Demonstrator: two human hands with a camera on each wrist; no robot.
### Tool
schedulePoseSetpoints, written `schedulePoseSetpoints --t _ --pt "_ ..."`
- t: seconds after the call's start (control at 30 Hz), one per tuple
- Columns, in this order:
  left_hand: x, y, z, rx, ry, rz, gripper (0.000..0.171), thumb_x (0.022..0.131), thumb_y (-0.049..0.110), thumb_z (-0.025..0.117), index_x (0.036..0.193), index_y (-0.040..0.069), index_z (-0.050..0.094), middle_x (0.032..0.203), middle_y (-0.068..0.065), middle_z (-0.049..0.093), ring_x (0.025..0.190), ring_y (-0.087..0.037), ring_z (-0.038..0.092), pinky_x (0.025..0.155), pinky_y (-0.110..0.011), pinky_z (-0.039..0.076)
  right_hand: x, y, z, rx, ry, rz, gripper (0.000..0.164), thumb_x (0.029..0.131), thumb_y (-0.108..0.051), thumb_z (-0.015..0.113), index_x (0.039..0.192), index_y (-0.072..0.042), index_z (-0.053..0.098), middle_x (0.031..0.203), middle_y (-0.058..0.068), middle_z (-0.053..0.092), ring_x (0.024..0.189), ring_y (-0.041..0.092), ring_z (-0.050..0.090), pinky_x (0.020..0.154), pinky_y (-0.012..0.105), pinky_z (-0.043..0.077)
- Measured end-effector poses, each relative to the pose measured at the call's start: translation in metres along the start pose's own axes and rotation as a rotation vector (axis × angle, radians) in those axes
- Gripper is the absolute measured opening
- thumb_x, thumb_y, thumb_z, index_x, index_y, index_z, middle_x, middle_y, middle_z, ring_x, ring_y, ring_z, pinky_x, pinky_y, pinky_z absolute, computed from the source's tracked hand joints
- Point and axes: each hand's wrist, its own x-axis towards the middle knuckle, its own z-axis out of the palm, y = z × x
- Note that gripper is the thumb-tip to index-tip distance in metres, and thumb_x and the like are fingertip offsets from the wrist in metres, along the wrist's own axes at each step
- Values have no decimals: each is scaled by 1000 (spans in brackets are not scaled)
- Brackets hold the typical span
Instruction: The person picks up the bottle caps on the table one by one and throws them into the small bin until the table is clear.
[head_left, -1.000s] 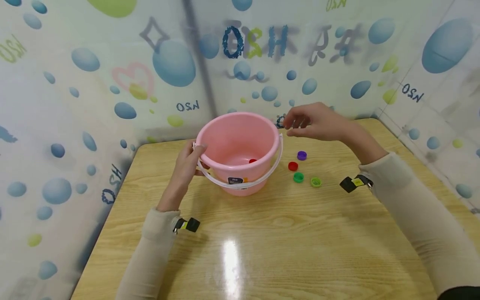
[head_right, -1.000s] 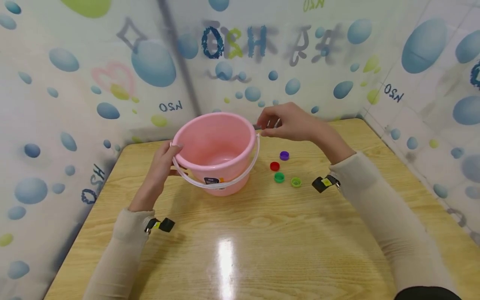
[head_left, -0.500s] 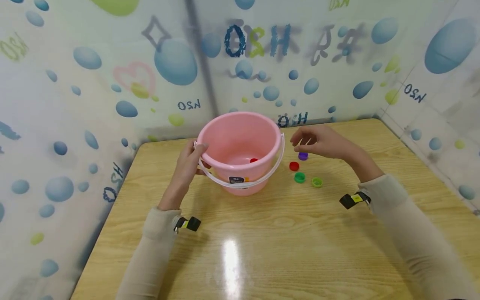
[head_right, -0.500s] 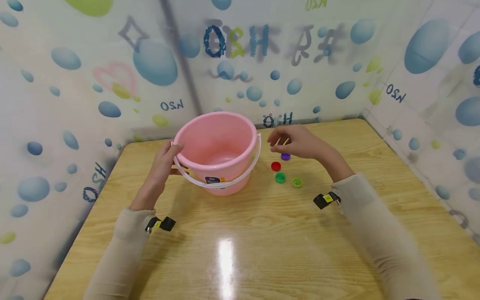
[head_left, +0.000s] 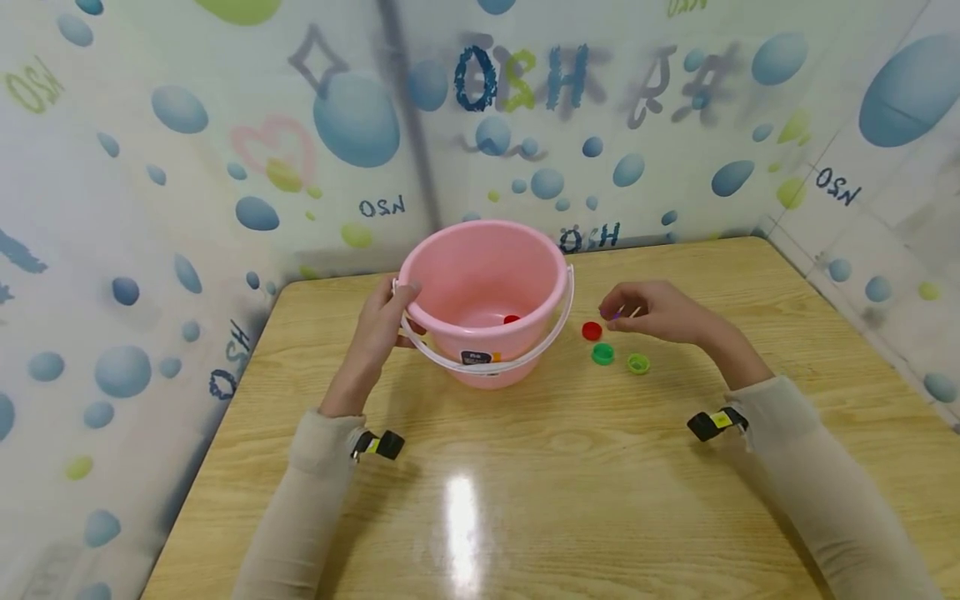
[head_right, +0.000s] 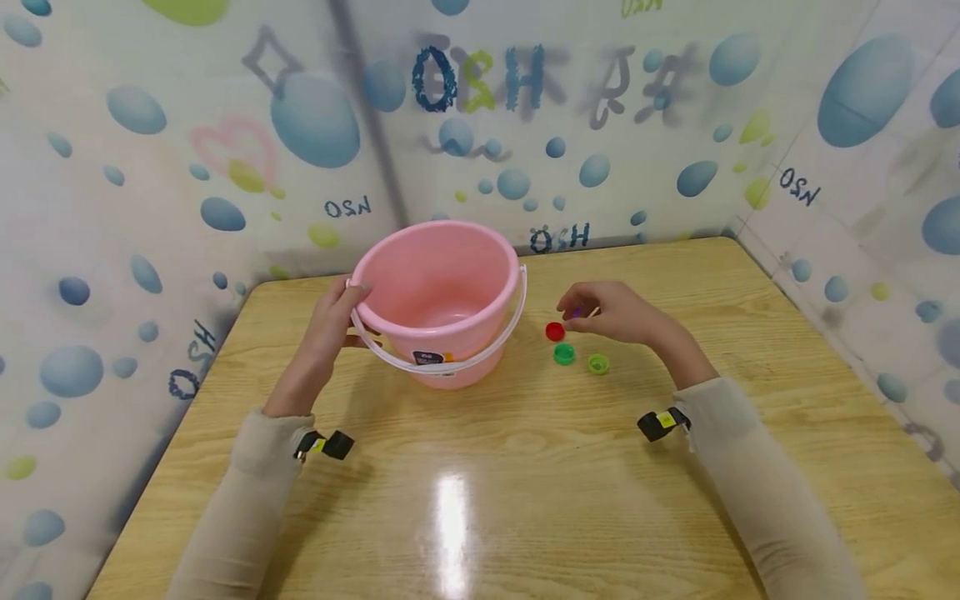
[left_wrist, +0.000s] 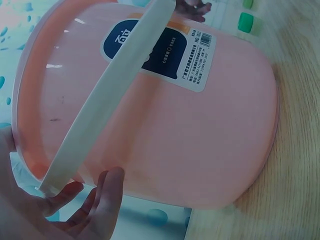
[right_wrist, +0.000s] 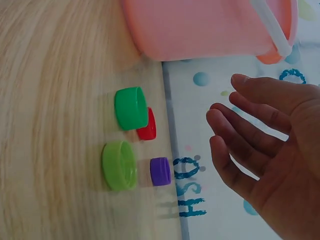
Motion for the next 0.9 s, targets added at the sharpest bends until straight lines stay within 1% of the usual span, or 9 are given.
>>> schedulePoseSetpoints --t 0.1,0.2,0.33,0.43,0.57,0.67,0.8,0.9 --pt "0 0 0 -1 3 -13 49 102 51 50 133 13 51 88 -5 64 88 -39 69 59 -34 63 -3 6 1 -2 -5 7 24 99 -16 70 119 -2 68 112 14 74 96 18 72 85 21 59" --pt "0 0 -1 0 9 -15 47 102 51 50 130 13 52 86 -4 64 88 -41 69 59 -34 63 -6 9 1 -12 -2 26 24 99 -16 71 118 -3 68 112 13 74 96 19 72 86 21 58" --pt "0 0 -1 -3 16 -13 45 102 50 50 127 13 53 83 -2 64 85 -38 70 58 -33 62 -10 13 -1 -20 -4 41 25 98 -18 72 118 -4 69 112 12 74 99 21 71 86 21 58" --pt "-1 1 -1 -6 12 -12 46 102 50 50 129 14 53 84 -2 64 85 -37 70 58 -32 62 -12 17 -1 -30 -15 36 26 97 -18 73 118 -3 69 112 11 74 99 21 71 84 20 57" --pt "-3 1 -1 -7 10 -7 46 103 49 50 131 13 53 83 -2 64 86 -40 69 59 -33 63 -15 20 -1 -40 -18 47 26 97 -18 73 118 -3 69 111 10 74 98 20 71 84 19 57" --pt "-3 2 0 -17 17 -5 43 103 47 51 128 13 53 82 -2 63 84 -38 69 59 -33 63 -18 20 -1 -44 -14 55 24 97 -17 73 117 -3 70 110 10 74 98 20 71 86 23 59" --pt "-3 4 1 -39 22 -7 37 102 42 51 125 12 54 80 -2 62 77 -29 67 60 -35 64 -21 22 -1 -47 -12 55 24 97 -16 73 116 -2 69 110 12 74 98 21 71 89 35 61" --pt "-3 5 2 -43 20 -8 36 102 40 50 125 12 54 81 -2 61 75 -25 67 60 -35 64 -23 25 -2 -33 -11 64 25 97 -16 73 117 -2 69 111 12 73 99 21 70 91 40 61"
